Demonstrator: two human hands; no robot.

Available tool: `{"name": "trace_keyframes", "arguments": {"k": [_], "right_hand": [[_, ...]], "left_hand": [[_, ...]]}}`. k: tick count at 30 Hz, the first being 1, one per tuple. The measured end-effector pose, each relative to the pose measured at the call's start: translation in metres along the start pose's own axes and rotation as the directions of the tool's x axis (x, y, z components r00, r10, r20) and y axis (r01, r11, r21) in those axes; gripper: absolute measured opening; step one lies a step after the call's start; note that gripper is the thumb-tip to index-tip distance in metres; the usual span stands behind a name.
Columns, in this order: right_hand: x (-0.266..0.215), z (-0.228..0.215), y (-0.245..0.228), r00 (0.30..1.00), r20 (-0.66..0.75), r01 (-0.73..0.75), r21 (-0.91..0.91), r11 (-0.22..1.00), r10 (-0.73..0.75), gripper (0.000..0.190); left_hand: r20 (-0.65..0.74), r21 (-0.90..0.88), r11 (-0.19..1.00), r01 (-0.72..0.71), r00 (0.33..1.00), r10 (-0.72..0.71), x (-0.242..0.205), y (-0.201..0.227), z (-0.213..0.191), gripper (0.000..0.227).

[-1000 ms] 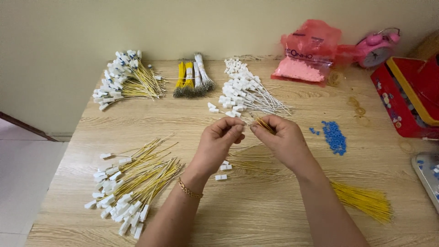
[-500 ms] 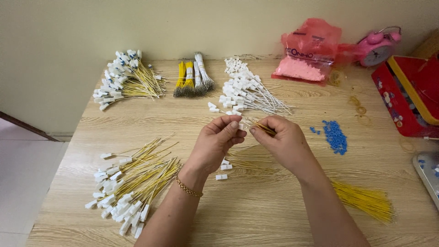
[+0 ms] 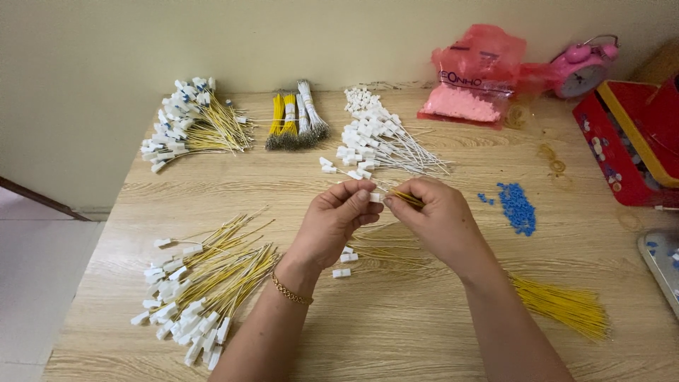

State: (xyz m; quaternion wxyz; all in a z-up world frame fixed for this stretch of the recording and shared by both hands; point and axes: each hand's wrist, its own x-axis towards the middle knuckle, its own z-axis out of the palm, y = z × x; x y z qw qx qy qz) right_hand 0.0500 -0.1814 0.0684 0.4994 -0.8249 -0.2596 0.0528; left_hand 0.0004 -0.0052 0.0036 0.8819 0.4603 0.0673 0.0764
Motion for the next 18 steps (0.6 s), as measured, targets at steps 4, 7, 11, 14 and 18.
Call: {"name": "trace_keyframes", "arguments": {"k": [4, 7, 11, 14, 18], "right_hand": [[0.002, 0.002, 0.005, 0.999, 0.039, 0.034, -0.041, 0.999, -0.032, 0.010], [0.001, 0.003, 0.004, 0.999, 0.035, 0.007, 0.049, 0.999, -0.009, 0.014], [0.002, 0.007, 0.009, 0.998, 0.049, -0.050, 0.080, 0.996, 0.046, 0.014], [0.004, 0.012, 0.017, 0.998, 0.053, -0.028, 0.037, 0.999, 0.026, 0.013], [0.005, 0.021, 0.024, 0.999, 0.033, -0.009, -0.026, 1.000, 0.010, 0.016]], "left_hand": [[-0.010, 0.033, 0.999, 0.017, 1.000, -0.017, 0.001, -0.004, -0.001, 0.023], [-0.033, 0.025, 1.000, 0.004, 0.999, -0.004, 0.003, -0.001, -0.004, 0.026], [-0.032, 0.000, 1.000, 0.006, 0.999, -0.006, 0.005, -0.004, -0.005, 0.026], [-0.033, 0.019, 1.000, 0.003, 0.999, -0.002, 0.005, -0.007, -0.004, 0.024], [-0.050, 0.022, 1.000, -0.006, 0.999, 0.007, 0.007, -0.016, -0.008, 0.023]]}}
